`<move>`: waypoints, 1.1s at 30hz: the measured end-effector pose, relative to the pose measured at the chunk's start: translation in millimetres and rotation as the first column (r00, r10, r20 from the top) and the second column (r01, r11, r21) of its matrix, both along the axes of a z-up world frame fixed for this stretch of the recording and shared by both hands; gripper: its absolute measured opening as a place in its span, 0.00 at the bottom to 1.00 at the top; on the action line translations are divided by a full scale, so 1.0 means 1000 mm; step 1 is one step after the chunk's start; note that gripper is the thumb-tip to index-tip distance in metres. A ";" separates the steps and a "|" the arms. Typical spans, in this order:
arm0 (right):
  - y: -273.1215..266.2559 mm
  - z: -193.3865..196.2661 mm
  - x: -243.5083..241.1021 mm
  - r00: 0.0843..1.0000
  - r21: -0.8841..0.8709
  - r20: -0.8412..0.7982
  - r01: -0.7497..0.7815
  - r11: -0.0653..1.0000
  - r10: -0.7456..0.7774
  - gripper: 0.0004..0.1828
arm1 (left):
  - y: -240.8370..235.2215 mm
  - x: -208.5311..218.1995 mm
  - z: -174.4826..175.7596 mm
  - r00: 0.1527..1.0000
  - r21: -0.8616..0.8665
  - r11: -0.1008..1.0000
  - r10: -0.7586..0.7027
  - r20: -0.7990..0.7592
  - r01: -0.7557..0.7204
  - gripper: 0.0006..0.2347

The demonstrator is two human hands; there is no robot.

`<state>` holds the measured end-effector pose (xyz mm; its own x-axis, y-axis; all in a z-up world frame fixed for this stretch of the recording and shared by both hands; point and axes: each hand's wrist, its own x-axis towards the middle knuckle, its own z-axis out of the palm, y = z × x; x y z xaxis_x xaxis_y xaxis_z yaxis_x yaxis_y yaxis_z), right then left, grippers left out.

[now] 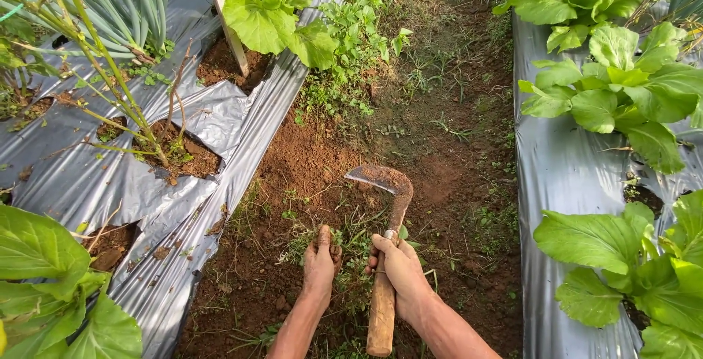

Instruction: Clearing weeds from a vegetable field using a hand hoe and manual pulling.

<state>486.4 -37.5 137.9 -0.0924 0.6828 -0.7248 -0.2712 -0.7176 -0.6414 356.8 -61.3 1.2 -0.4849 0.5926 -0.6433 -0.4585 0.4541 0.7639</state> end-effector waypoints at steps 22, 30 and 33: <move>0.000 -0.001 -0.004 0.995 -0.045 0.066 -0.071 0.996 0.074 0.03 | 0.004 -0.002 -0.039 0.986 -0.009 0.992 0.124 0.107 -0.124 0.13; 0.000 -0.006 -0.004 0.995 -0.043 0.073 -0.065 0.997 0.068 0.04 | 0.001 -0.001 -0.004 0.992 0.021 0.994 0.105 0.066 -0.106 0.13; -0.001 -0.005 -0.005 0.993 -0.057 0.082 -0.078 0.995 0.082 0.04 | 0.000 -0.002 0.003 0.985 0.018 0.992 0.119 0.128 -0.122 0.11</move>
